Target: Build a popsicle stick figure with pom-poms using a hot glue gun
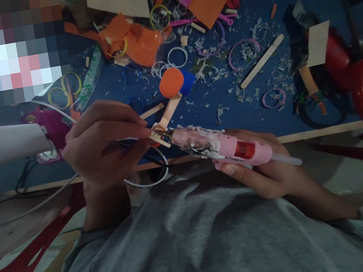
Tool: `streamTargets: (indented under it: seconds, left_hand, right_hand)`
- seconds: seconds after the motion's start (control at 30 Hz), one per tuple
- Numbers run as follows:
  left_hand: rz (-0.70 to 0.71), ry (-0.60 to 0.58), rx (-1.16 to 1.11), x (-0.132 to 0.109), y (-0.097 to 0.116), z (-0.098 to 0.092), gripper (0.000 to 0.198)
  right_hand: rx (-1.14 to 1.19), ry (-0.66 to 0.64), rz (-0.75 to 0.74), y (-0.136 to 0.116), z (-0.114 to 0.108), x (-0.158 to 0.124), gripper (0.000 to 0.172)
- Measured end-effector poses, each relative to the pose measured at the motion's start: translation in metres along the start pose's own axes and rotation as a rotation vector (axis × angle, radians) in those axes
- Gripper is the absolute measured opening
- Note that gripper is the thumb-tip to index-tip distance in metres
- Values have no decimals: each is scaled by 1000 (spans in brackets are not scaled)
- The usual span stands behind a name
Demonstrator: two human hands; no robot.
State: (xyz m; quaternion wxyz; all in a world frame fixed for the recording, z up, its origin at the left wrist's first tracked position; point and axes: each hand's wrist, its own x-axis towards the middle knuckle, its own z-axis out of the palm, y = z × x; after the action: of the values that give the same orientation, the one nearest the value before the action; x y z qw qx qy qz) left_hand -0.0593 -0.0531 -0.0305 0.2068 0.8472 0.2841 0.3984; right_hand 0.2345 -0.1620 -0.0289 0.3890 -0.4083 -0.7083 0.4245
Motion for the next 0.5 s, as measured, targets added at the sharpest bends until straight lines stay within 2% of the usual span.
streamTargets:
  seconds: [0.1,0.17,0.23,0.37,0.5]
  left_hand:
    - [60,19,-12,0,-2,0,16]
    - [17,-8,3,0,0,0,16]
    - [-90,-38,60,0,6,0,18]
    - [-130,-47,107,-1,16,-1,16]
    - [-180,-3,121,-3,11,-4,5]
  right_hand:
    - [1,-10,3,0,1,1,11]
    - [0,-11,-2,0,1,1,11]
    - [6,-12,-5,-1,1,2,12]
    - [18,-14,4,-1,1,3,10]
    - [19,-15,1,-1,1,3,9]
